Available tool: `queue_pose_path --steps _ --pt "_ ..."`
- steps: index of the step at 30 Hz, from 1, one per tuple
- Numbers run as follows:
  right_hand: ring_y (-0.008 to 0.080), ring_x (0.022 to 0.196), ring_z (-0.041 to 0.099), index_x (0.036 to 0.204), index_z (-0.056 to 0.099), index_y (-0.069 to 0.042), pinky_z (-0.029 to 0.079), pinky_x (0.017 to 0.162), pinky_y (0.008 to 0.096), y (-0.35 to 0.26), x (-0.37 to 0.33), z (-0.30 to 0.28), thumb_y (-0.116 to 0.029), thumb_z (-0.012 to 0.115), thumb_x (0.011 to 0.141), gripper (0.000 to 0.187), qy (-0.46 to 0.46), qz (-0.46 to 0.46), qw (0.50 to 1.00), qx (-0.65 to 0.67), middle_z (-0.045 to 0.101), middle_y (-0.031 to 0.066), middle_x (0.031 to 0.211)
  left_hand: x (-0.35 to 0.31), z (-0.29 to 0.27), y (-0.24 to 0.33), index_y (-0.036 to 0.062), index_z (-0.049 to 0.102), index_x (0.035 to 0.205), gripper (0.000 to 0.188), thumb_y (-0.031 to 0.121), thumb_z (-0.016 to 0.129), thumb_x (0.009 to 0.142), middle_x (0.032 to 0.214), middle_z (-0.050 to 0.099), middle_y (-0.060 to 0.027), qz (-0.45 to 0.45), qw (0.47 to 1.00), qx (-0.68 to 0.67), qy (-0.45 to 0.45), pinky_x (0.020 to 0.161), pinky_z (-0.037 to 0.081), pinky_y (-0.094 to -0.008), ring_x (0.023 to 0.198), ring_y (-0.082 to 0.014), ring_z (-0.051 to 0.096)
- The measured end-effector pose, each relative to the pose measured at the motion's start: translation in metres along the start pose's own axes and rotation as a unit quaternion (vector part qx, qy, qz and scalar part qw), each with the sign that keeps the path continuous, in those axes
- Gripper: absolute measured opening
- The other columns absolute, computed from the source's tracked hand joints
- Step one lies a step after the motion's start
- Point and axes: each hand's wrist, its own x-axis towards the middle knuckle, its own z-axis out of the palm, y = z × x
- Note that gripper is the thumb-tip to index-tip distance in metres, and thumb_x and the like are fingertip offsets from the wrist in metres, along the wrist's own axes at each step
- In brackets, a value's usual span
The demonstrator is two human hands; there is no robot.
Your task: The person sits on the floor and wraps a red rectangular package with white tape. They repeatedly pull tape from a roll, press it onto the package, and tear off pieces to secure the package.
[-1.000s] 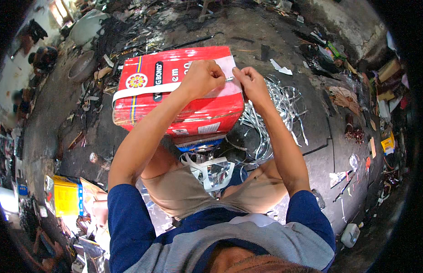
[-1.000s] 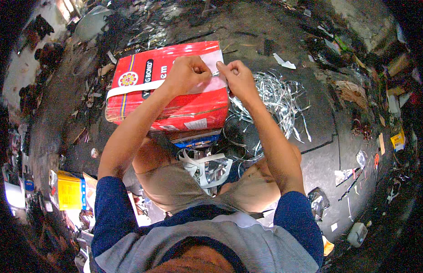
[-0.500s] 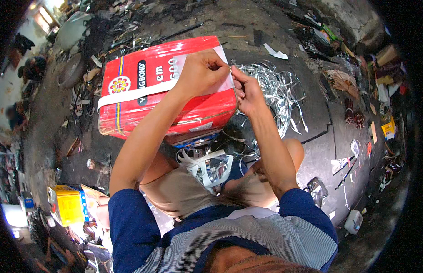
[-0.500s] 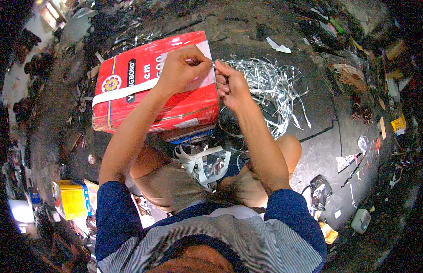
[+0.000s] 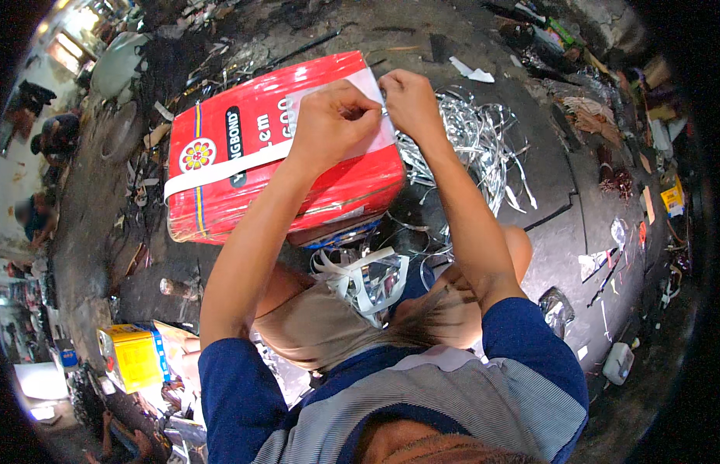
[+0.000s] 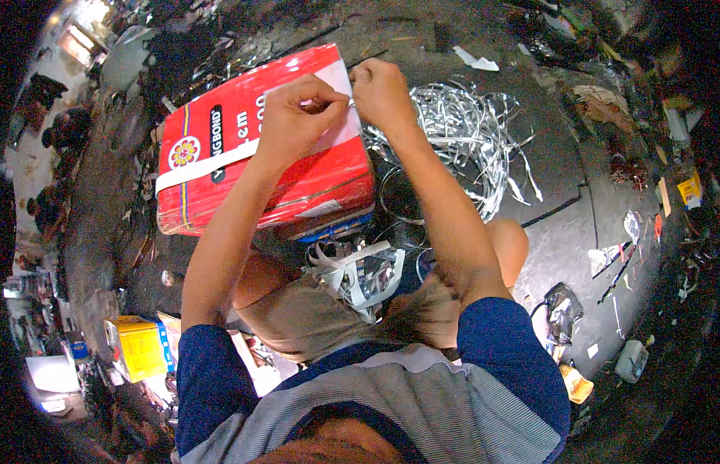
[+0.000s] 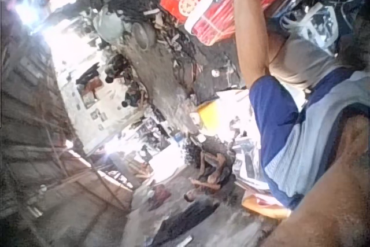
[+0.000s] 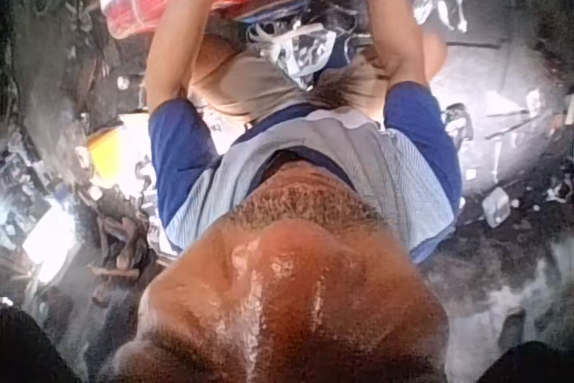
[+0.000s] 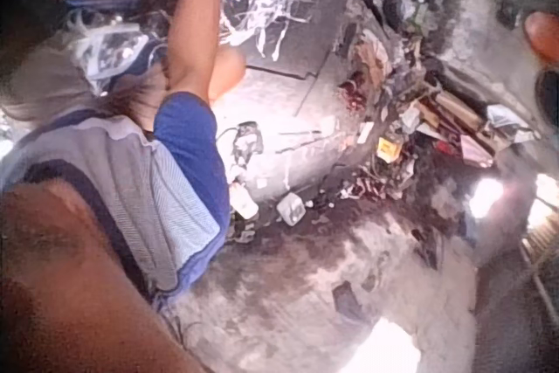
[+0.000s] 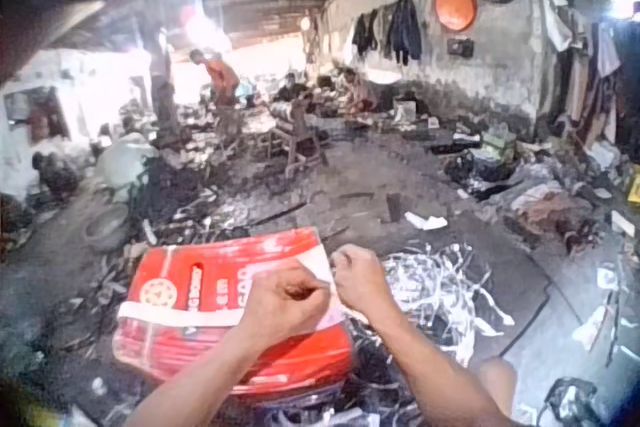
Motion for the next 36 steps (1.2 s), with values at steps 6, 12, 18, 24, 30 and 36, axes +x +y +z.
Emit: queue_pose_path --steps 6,12,18,24,30,36 --pt "0.0416 0.087 0.068 0.087 0.072 0.002 0.052 0.080 0.0470 0.079 -0.039 0.039 -0.020 0.056 0.091 0.027 0.027 0.081 0.996 0.034 0.070 0.0254 0.091 0.002 0.000 -0.001 0.0024 0.076 0.086 0.008 0.008 0.076 0.080 0.081 0.071 -0.0039 0.019 0.999 0.029 -0.013 0.065 0.052 -0.0244 0.072 -0.0092 0.065" --pt "0.0465 0.088 0.065 0.086 0.070 0.002 0.050 0.081 0.0522 0.189 -0.089 0.109 -0.021 0.057 0.090 0.026 -0.037 0.169 0.985 -0.015 0.069 0.0276 0.092 0.002 -0.006 0.007 0.0006 0.077 0.084 0.008 0.007 0.075 0.079 0.078 0.070 -0.0054 -0.012 1.000 0.006 0.003 0.063 0.053 -0.0248 0.067 -0.0111 0.066" --pt "0.0385 0.076 0.069 0.079 0.068 0.007 0.051 0.073 0.0485 0.313 -0.175 0.126 -0.033 0.067 0.084 0.040 -0.037 0.243 0.963 -0.114 0.067 0.0283 0.078 0.005 0.009 0.009 0.0007 0.077 0.086 0.008 0.003 0.074 0.079 0.082 0.071 -0.0047 -0.031 0.998 -0.040 -0.026 0.064 0.052 -0.0234 0.073 -0.0091 0.065" --pt "0.0454 0.103 0.067 0.092 0.069 0.007 0.052 0.089 0.0532 0.313 -0.187 0.118 -0.023 0.061 0.085 0.031 -0.107 0.334 0.920 -0.175 0.069 0.0310 0.100 0.004 0.001 0.007 0.0000 0.076 0.087 0.007 0.000 0.073 0.081 0.085 0.071 -0.0057 -0.030 0.999 -0.010 -0.031 0.063 0.050 -0.0228 0.076 -0.0094 0.065" --pt "0.0479 0.109 0.065 0.112 0.065 0.005 0.052 0.095 0.0518 0.293 -0.204 0.101 -0.017 0.059 0.086 0.035 -0.100 0.419 0.878 -0.208 0.067 0.0315 0.113 0.008 -0.006 0.006 0.0003 0.077 0.088 0.008 0.000 0.071 0.082 0.087 0.071 -0.0053 0.019 0.998 0.001 -0.056 0.063 0.049 -0.0226 0.074 -0.0093 0.064" --pt "0.0485 0.109 0.065 0.114 0.062 0.006 0.052 0.095 0.0534 0.289 -0.198 0.087 -0.019 0.063 0.088 0.036 -0.137 0.401 0.881 -0.212 0.067 0.0314 0.114 0.006 -0.014 0.007 0.0032 0.077 0.095 0.016 0.000 0.072 0.081 0.089 0.069 -0.0074 0.120 0.985 0.090 -0.085 0.065 0.053 -0.0277 0.077 -0.0160 0.067"
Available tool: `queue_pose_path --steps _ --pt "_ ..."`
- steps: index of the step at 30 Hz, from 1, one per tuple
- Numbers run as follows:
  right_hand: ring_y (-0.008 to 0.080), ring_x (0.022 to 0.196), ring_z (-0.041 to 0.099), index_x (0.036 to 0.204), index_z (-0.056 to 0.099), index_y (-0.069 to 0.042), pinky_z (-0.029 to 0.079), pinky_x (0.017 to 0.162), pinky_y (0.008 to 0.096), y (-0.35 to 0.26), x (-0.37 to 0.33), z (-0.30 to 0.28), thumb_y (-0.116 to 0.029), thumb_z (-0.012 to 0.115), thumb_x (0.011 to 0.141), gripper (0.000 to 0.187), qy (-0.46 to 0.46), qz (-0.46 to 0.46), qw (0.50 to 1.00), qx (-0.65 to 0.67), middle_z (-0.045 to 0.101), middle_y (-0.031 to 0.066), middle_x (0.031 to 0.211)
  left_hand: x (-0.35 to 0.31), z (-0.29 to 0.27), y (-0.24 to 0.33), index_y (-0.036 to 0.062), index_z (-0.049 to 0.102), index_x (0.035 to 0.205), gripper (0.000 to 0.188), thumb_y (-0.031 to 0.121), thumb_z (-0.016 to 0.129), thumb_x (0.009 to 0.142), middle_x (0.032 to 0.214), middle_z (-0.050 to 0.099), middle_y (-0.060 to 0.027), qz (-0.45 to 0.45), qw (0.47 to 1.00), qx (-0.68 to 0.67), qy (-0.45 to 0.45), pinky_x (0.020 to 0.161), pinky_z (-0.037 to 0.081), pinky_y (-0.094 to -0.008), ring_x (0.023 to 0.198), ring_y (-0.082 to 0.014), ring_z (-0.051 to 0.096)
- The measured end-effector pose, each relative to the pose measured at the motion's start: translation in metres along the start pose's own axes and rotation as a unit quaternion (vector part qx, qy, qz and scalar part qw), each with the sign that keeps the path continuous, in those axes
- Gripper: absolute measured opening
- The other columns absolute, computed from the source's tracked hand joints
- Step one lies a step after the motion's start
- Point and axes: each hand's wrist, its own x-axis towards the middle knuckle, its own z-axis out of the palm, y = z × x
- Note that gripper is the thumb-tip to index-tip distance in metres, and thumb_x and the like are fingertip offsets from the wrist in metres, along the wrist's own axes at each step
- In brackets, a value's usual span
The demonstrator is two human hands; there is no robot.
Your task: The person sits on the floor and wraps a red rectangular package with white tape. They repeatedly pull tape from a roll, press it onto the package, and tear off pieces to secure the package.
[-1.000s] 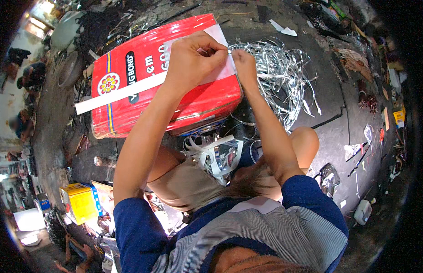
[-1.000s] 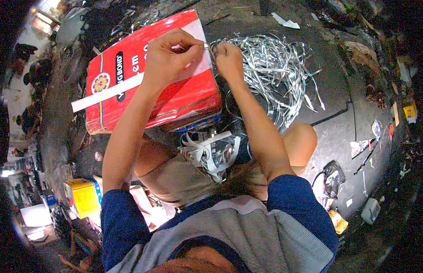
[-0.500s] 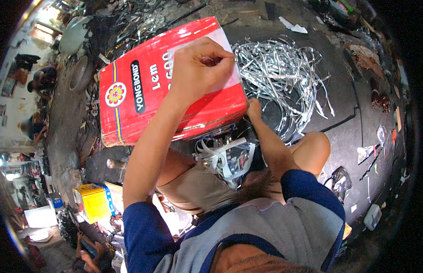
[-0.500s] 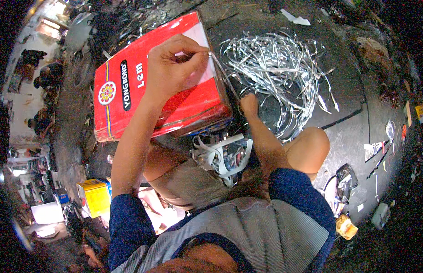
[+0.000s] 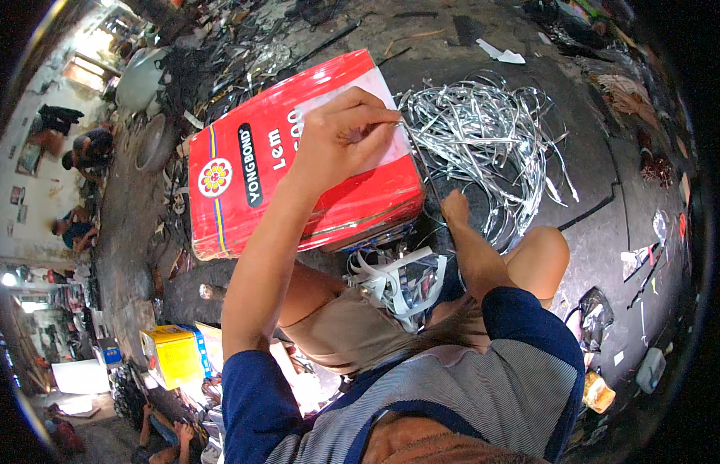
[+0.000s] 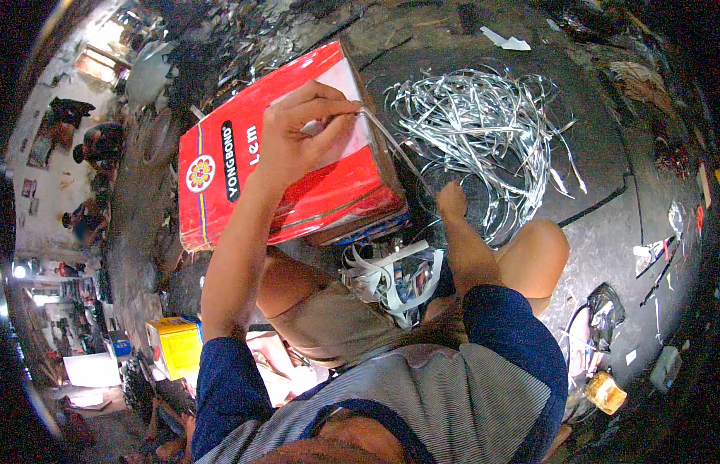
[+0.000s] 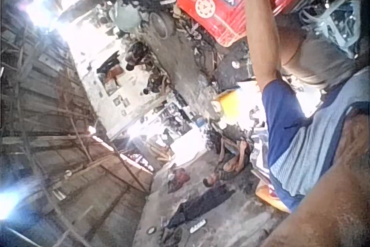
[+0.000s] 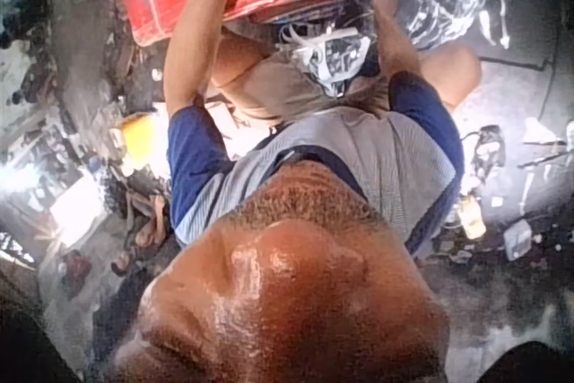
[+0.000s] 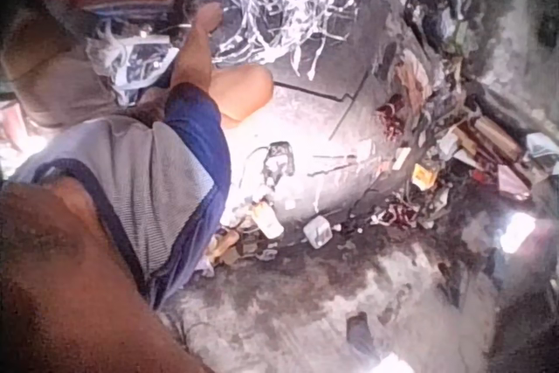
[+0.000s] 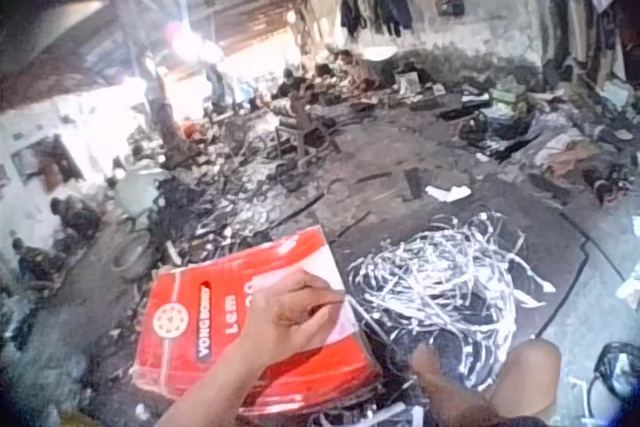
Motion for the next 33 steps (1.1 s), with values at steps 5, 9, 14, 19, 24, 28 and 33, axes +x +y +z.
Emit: queue_pose_path --steps 5,9,14,19,24,28,33 --pt "0.0455 0.106 0.068 0.115 0.060 0.006 0.055 0.091 0.0522 0.007 0.001 -0.013 -0.019 0.063 0.090 0.036 0.038 0.042 0.998 -0.028 0.069 0.0290 0.113 -0.003 -0.003 -0.003 0.0042 0.074 0.107 0.024 0.002 0.072 0.083 0.097 0.065 -0.0093 0.130 0.987 0.094 -0.029 0.069 0.056 -0.0336 0.084 -0.0243 0.067" --pt "0.0438 0.104 0.069 0.115 0.060 0.007 0.056 0.090 0.0511 0.029 0.011 -0.013 -0.019 0.057 0.092 0.035 0.065 0.040 0.996 -0.053 0.069 0.0286 0.111 -0.007 0.001 0.004 0.0027 0.075 0.104 0.021 0.000 0.071 0.083 0.097 0.068 -0.0098 0.127 0.986 0.110 -0.010 0.070 0.055 -0.0323 0.081 -0.0238 0.068" --pt "0.0387 0.092 0.073 0.105 0.064 0.005 0.059 0.080 0.0487 0.052 0.019 0.000 -0.015 0.044 0.096 0.030 0.118 0.011 0.988 -0.097 0.073 0.0222 0.100 -0.013 0.005 0.005 0.0032 0.076 0.108 0.026 0.005 0.070 0.083 0.100 0.066 -0.0122 0.056 0.998 0.014 -0.003 0.074 0.054 -0.0339 0.086 -0.0243 0.066" --pt "0.0369 0.088 0.073 0.094 0.069 0.000 0.059 0.077 0.0462 0.083 0.032 -0.011 -0.024 0.053 0.095 0.029 0.098 -0.055 0.991 -0.071 0.073 0.0209 0.097 -0.008 0.005 0.006 0.0085 0.076 0.113 0.032 0.015 0.072 0.081 0.103 0.061 -0.0104 0.018 1.000 -0.012 -0.022 0.079 0.051 -0.0338 0.090 -0.0240 0.062" --pt "0.0364 0.089 0.073 0.093 0.070 0.000 0.058 0.079 0.0452 0.105 0.036 -0.039 -0.031 0.058 0.093 0.033 0.021 -0.066 0.995 -0.068 0.072 0.0209 0.099 -0.002 0.005 0.014 0.0255 0.069 0.131 0.049 0.039 0.073 0.085 0.120 0.055 -0.0119 0.008 0.982 0.167 -0.085 0.089 0.048 -0.0398 0.100 -0.0286 0.057" --pt "0.0384 0.096 0.071 0.102 0.068 0.002 0.055 0.087 0.0460 0.034 0.036 -0.036 -0.036 0.064 0.089 0.040 0.172 0.088 0.972 0.133 0.070 0.0229 0.107 -0.003 0.015 0.014 0.0294 0.048 0.150 0.067 0.052 0.063 0.089 0.134 0.052 -0.0208 0.023 0.957 0.284 -0.058 0.102 0.042 -0.0478 0.116 -0.0378 0.051" --pt "0.0409 0.105 0.068 0.113 0.065 0.004 0.052 0.098 0.0470 0.003 -0.025 0.011 -0.043 0.070 0.085 0.055 0.009 0.059 0.990 0.125 0.068 0.0253 0.117 -0.006 0.018 0.021 0.0245 0.057 0.143 0.059 0.047 0.066 0.089 0.137 0.051 -0.0181 0.025 0.970 0.240 -0.039 0.097 0.047 -0.0459 0.113 -0.0352 0.055"
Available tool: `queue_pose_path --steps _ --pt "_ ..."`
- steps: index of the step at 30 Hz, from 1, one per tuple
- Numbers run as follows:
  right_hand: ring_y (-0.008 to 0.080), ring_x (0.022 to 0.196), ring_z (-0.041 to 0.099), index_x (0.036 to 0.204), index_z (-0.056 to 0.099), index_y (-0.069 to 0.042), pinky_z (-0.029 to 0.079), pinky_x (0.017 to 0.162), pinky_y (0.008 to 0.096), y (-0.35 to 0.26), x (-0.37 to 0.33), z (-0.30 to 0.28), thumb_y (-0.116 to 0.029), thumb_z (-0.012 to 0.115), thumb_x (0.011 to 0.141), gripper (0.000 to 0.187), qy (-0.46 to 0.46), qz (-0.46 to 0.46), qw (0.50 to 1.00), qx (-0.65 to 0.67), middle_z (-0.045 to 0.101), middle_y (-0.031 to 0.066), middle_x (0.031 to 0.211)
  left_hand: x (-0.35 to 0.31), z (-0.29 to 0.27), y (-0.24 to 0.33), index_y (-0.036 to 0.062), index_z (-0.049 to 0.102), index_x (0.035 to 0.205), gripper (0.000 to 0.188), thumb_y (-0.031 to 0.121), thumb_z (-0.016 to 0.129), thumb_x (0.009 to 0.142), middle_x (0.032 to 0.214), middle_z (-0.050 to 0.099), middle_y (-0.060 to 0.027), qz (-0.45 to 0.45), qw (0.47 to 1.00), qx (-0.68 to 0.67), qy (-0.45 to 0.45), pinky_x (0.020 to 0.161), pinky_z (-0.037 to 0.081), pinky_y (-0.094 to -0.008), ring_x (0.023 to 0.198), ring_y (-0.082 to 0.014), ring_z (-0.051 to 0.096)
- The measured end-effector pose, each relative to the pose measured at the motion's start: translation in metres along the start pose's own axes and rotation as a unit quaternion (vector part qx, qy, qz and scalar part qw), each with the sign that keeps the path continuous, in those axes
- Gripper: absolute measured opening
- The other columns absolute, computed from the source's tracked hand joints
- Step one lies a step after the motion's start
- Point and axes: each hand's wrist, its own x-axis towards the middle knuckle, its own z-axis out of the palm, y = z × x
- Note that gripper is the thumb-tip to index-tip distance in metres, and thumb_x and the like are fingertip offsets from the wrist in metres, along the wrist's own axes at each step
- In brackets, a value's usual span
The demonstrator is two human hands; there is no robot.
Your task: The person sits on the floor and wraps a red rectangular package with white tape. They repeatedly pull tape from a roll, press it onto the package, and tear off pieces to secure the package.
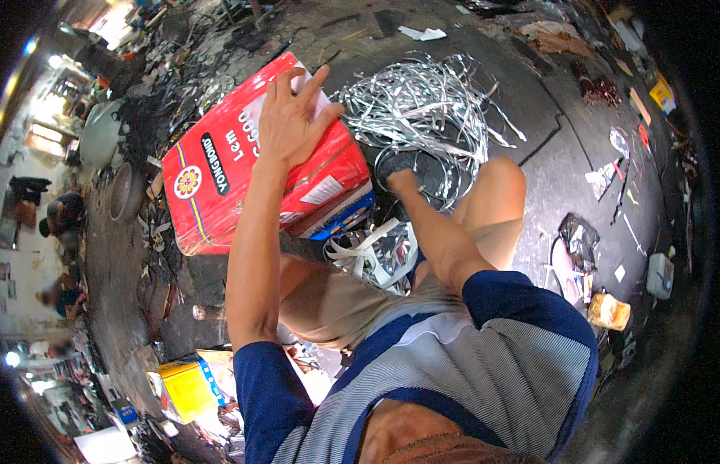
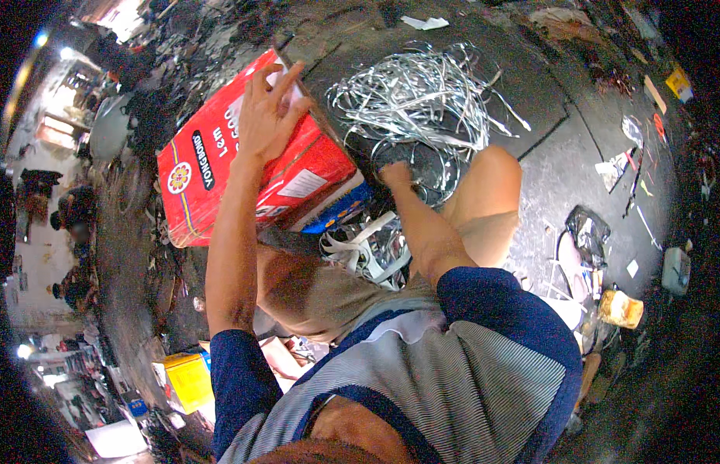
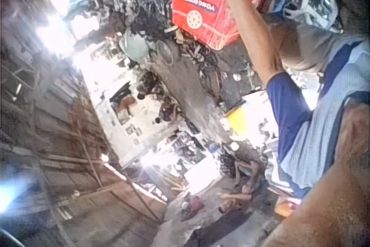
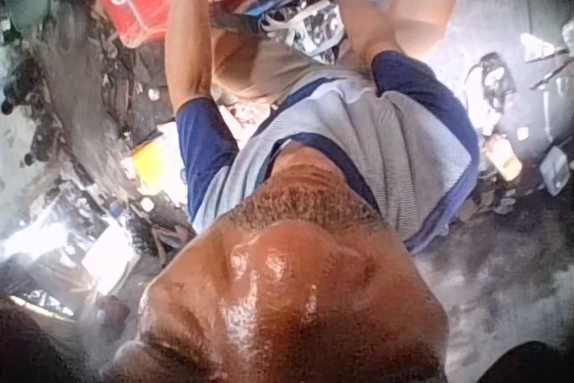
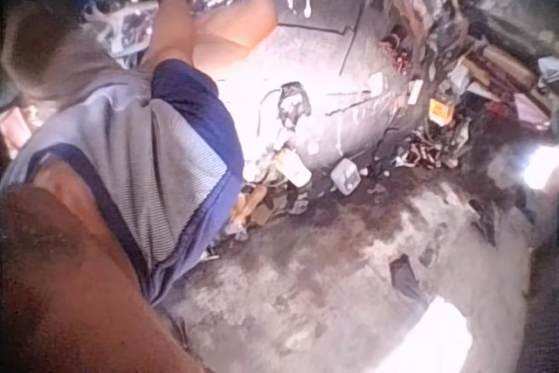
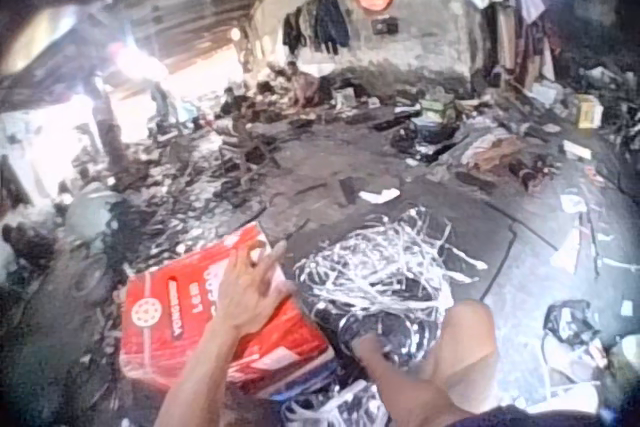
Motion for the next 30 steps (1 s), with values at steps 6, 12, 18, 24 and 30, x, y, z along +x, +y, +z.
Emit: queue_pose_path --steps 6,12,18,24,30 --pt "0.0363 0.124 0.061 0.126 0.069 -0.006 0.051 0.099 0.0495 0.126 -0.137 0.089 -0.042 0.065 0.083 0.056 -0.426 -0.221 0.732 -0.483 0.065 0.0195 0.132 -0.036 -0.005 0.066 0.0112 0.068 0.124 0.044 0.023 0.077 0.083 0.120 0.062 -0.0159 0.024 0.988 -0.075 0.133 0.090 0.051 -0.0442 0.106 -0.0337 0.061" --pt "0.0289 0.124 0.059 0.137 0.057 -0.009 0.045 0.105 0.0469 0.063 -0.164 0.063 -0.031 0.045 0.095 0.049 -0.337 -0.429 0.762 -0.348 0.060 0.0144 0.138 -0.151 0.029 0.126 0.0050 0.068 0.124 0.046 0.015 0.079 0.081 0.114 0.064 -0.0182 -0.117 0.940 -0.311 -0.077 0.093 0.051 -0.0405 0.107 -0.0350 0.063" --pt "0.0390 0.090 0.070 0.099 0.072 -0.008 0.057 0.075 0.0494 -0.080 -0.234 -0.163 -0.021 0.068 0.082 0.022 -0.285 -0.486 0.779 -0.275 0.072 0.0151 0.098 -0.213 0.062 0.134 0.0024 0.058 0.138 0.055 0.017 0.075 0.088 0.137 0.058 -0.0168 -0.327 0.777 -0.531 -0.088 0.107 0.042 -0.0382 0.126 -0.0254 0.055" --pt "0.0321 0.090 0.065 0.101 0.075 -0.013 0.054 0.074 0.0441 -0.131 -0.239 -0.264 -0.024 0.064 0.091 0.018 0.072 -0.637 0.748 -0.173 0.064 0.0112 0.090 -0.218 0.058 0.132 0.0004 0.072 0.114 0.024 0.014 0.068 0.095 0.086 0.070 -0.0049 -0.362 0.807 -0.446 -0.136 0.074 0.050 -0.0296 0.078 -0.0108 0.059" --pt "0.0194 0.081 0.057 0.106 0.078 -0.010 0.046 0.070 0.0322 -0.175 -0.251 -0.318 -0.013 0.076 0.084 0.022 0.068 -0.625 0.777 0.021 0.055 0.0043 0.082 -0.234 0.037 0.125 0.0025 0.074 0.109 0.020 0.012 0.069 0.093 0.095 0.075 -0.0097 -0.233 0.883 -0.366 -0.177 0.088 0.052 -0.0407 0.090 -0.0197 0.067"
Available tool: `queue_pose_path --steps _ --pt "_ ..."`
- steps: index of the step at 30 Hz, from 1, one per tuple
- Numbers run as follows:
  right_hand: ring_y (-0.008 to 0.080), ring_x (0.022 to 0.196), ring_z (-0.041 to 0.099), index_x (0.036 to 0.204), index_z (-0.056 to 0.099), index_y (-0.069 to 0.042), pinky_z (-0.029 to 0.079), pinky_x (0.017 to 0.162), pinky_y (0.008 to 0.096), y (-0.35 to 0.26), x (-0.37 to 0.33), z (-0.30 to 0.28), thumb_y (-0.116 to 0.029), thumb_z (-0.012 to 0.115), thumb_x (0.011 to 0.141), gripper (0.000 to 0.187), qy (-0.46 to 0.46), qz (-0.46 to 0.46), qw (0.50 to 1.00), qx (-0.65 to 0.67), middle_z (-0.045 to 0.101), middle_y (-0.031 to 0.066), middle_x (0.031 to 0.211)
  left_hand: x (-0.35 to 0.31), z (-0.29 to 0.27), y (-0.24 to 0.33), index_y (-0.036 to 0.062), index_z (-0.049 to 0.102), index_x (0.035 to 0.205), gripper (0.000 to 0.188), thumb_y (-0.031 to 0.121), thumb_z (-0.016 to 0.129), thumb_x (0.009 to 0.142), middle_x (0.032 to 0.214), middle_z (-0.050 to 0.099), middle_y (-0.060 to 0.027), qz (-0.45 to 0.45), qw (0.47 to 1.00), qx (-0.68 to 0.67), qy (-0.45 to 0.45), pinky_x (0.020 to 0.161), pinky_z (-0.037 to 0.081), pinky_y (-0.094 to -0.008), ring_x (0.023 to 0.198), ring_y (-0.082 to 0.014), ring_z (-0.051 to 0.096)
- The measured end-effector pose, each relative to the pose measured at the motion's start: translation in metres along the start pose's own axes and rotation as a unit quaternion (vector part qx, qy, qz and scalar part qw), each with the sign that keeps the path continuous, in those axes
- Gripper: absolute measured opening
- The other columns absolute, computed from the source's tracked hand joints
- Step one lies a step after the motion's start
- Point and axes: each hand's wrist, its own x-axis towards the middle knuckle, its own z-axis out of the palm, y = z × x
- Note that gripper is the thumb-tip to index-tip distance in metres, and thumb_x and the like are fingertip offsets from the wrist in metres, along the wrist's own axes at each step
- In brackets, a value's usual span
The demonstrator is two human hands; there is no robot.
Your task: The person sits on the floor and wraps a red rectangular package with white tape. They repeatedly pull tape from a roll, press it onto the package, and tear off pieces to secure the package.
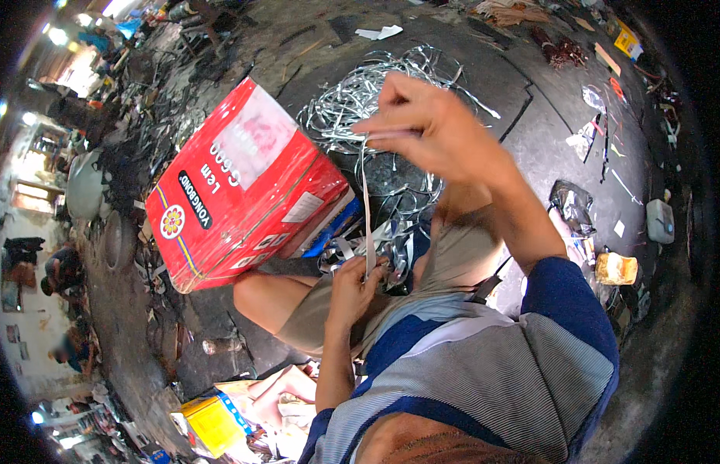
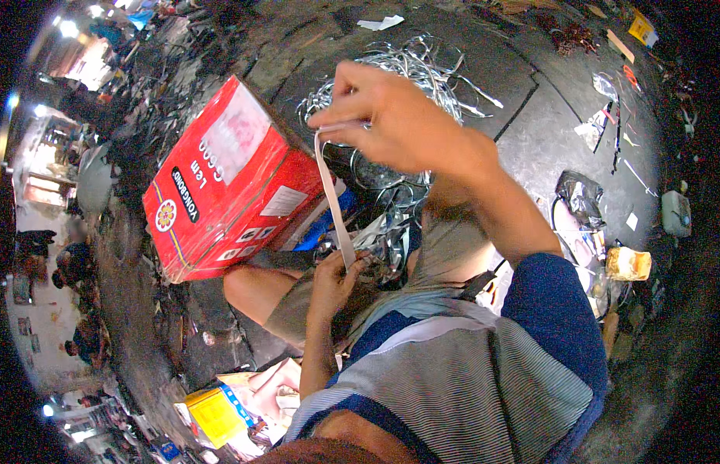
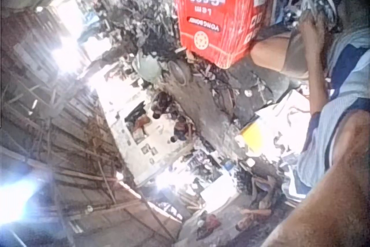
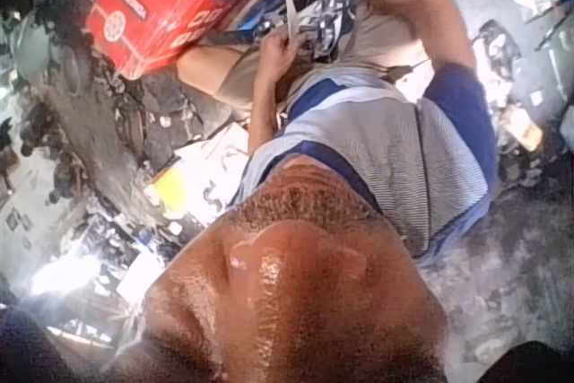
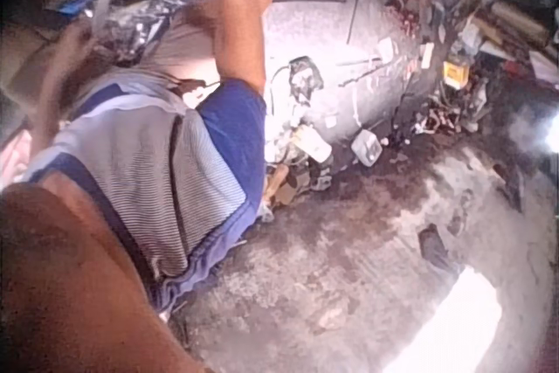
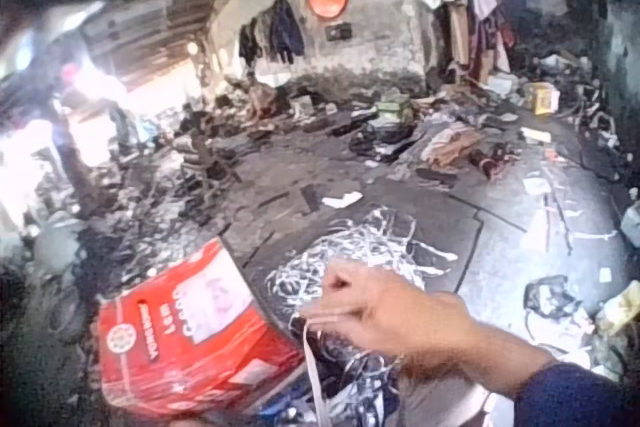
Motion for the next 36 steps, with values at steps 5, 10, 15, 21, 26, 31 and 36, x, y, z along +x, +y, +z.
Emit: queue_pose_path --steps 5,10,15,21,26,31,36 --pt "0.0085 0.072 0.058 0.097 0.078 -0.001 0.045 0.061 0.0232 0.018 0.059 -0.055 -0.005 0.082 0.073 0.025 -0.207 0.081 0.965 0.140 0.061 0.0005 0.076 -0.030 -0.058 0.048 0.0034 0.068 0.110 0.020 0.014 0.070 0.093 0.098 0.068 -0.0043 -0.146 0.943 -0.286 0.089 0.092 0.050 -0.0363 0.088 -0.0177 0.065" --pt "0.0110 0.071 0.063 0.096 0.075 0.000 0.049 0.062 0.0274 0.042 0.102 -0.035 -0.025 0.074 0.090 0.025 -0.367 0.149 0.895 0.205 0.070 0.0050 0.077 -0.075 -0.191 0.016 0.0117 0.061 0.081 0.018 0.018 0.077 0.083 0.067 0.053 0.0077 -0.090 0.927 -0.153 0.330 0.052 0.035 -0.0200 0.061 -0.0028 0.046" --pt "0.0162 0.069 0.068 0.096 0.076 -0.002 0.053 0.063 0.0312 0.048 0.141 0.053 -0.030 0.070 0.089 0.029 -0.340 0.023 0.930 0.138 0.074 0.0068 0.081 -0.061 -0.338 0.008 0.0076 0.056 0.077 0.021 0.021 0.068 0.088 0.070 0.044 0.0058 -0.139 0.930 0.110 0.322 0.057 0.030 -0.0259 0.064 -0.0064 0.040" --pt "0.0355 0.082 0.072 0.096 0.077 -0.008 0.056 0.078 0.0453 0.035 0.145 0.116 -0.025 0.070 0.078 0.026 -0.205 -0.025 0.976 -0.069 0.074 0.0169 0.090 0.093 -0.276 0.030 0.0049 0.069 0.118 0.041 0.009 0.077 0.078 0.120 0.067 -0.0172 0.103 0.845 0.289 0.438 0.099 0.048 -0.0403 0.113 -0.0302 0.063" --pt "0.0344 0.084 0.072 0.101 0.073 -0.008 0.055 0.078 0.0449 0.025 0.144 0.121 -0.023 0.072 0.077 0.027 -0.161 0.006 0.984 -0.076 0.074 0.0163 0.090 0.173 -0.181 0.044 0.0014 0.071 0.110 0.034 0.014 0.079 0.079 0.100 0.071 -0.0130 0.135 0.947 0.146 0.251 0.077 0.055 -0.0366 0.084 -0.0235 0.069" --pt "0.0332 0.087 0.069 0.095 0.072 -0.011 0.054 0.075 0.0444 0.036 0.133 0.103 -0.023 0.073 0.081 0.019 -0.158 -0.036 0.981 -0.106 0.070 0.0117 0.091 0.189 -0.159 0.044 0.0007 0.074 0.092 0.018 0.010 0.077 0.078 0.089 0.068 -0.0149 0.125 0.946 0.032 0.297 0.070 0.055 -0.0372 0.075 -0.0268 0.069" --pt "0.0320 0.085 0.067 0.093 0.075 -0.011 0.053 0.073 0.0446 0.039 0.122 0.098 -0.025 0.072 0.084 0.016 -0.127 -0.118 0.976 -0.134 0.065 0.0072 0.092 0.185 -0.158 0.044 0.0012 0.075 0.091 0.014 0.009 0.079 0.080 0.086 0.068 -0.0117 0.174 0.932 0.092 0.304 0.068 0.053 -0.0337 0.075 -0.0233 0.067"
